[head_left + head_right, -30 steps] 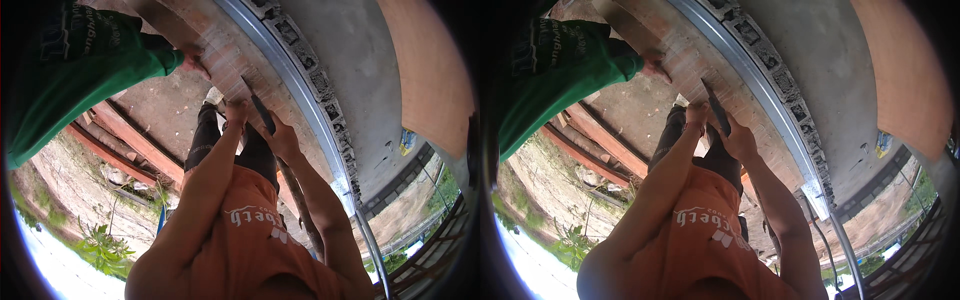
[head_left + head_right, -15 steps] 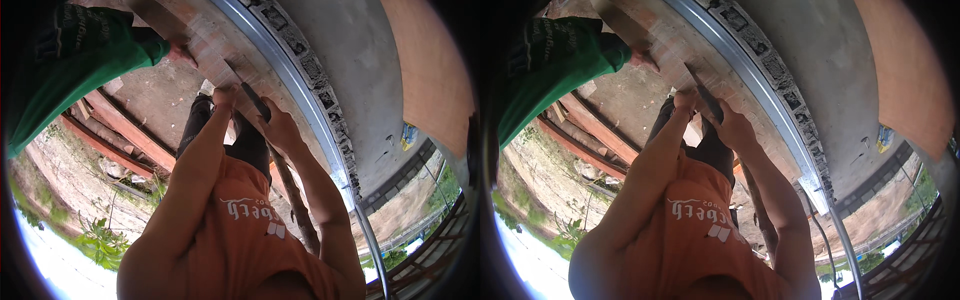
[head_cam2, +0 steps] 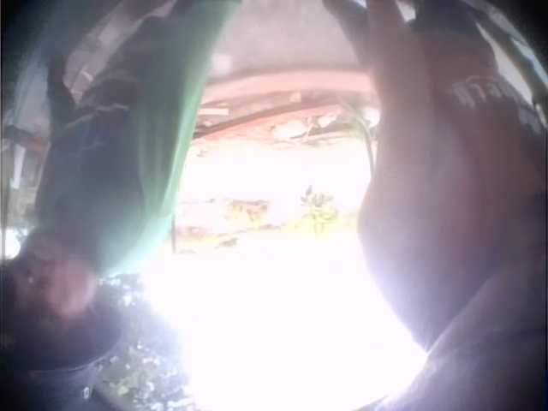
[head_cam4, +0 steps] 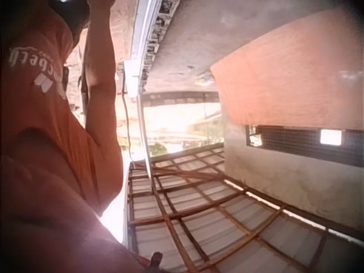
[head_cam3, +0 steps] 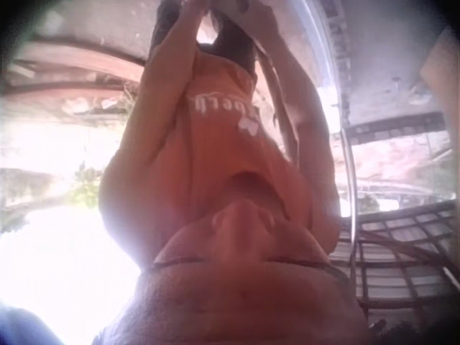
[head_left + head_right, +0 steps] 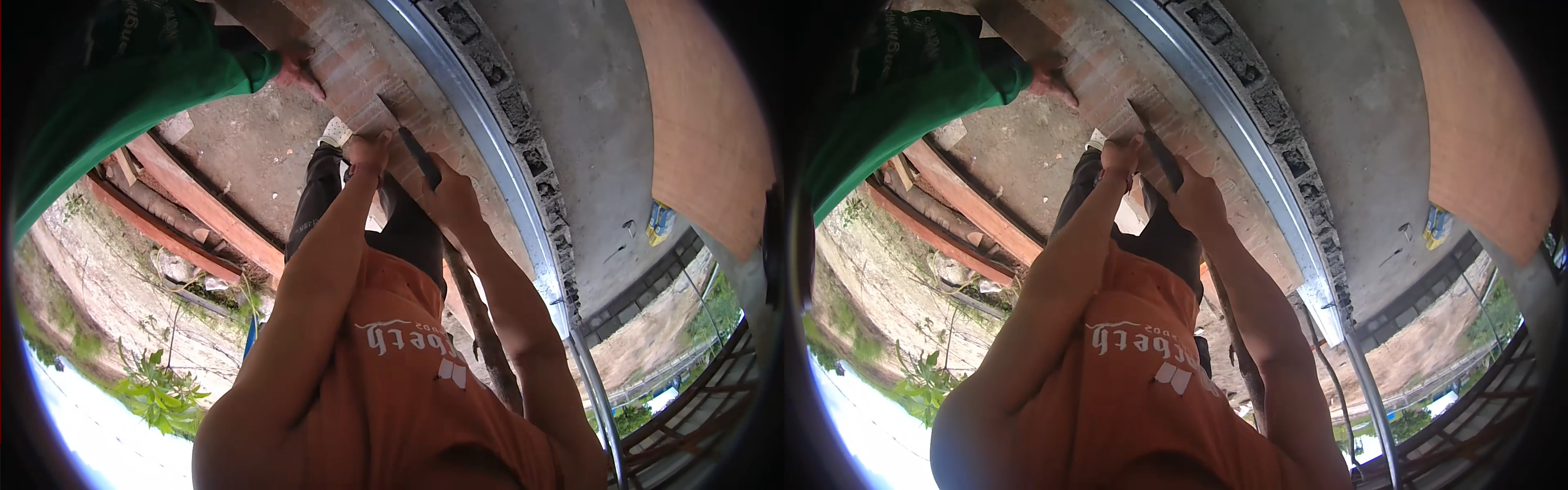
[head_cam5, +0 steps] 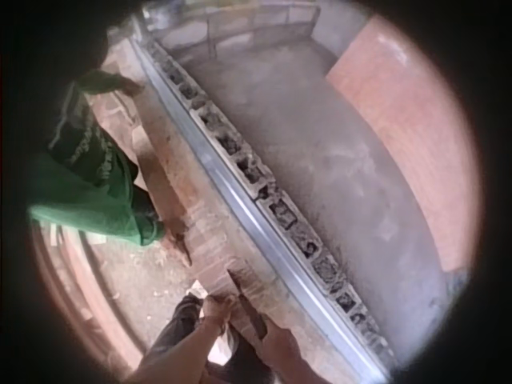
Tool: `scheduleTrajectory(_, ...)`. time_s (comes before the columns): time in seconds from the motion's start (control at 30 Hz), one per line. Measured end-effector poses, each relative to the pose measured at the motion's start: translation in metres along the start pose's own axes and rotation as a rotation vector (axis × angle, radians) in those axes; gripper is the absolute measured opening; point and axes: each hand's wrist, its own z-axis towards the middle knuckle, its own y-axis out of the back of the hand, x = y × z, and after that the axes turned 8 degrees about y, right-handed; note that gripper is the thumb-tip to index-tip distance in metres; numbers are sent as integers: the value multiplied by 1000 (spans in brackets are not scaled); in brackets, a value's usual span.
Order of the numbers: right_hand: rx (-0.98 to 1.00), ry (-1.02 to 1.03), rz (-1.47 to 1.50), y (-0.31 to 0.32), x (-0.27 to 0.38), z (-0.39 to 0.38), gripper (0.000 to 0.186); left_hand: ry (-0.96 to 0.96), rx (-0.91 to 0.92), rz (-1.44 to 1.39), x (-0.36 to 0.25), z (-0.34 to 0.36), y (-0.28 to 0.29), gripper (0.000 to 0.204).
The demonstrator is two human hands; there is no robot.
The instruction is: The recorder is using a manual saw to cut a thin board or piece of plywood while an assistant holds it.
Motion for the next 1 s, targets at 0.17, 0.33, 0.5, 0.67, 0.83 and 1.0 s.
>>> scheduleTrajectory(0.17,169,-183,40,44,33,-25,49,-1,29,57,9,16,6,79)
scheduleTrajectory(0.33,209,-215,68,102,30,-117,51,6,-26,-54,11,0,9,81)
scheduleTrajectory(0.5,94,-104,42,43,9,-46,47,-12,-70,7,-3,-6,7,78)
scheduleTrajectory(0.67,84,-38,26,11,22,31,47,-70,-71,46,-2,-2,4,77)
scheduleTrajectory(0.83,239,-234,99,82,26,-92,53,-1,-67,13,7,0,15,74)
scheduleTrajectory(1.0,242,-260,162,95,21,-115,54,-46,-79,-105,8,6,9,79)
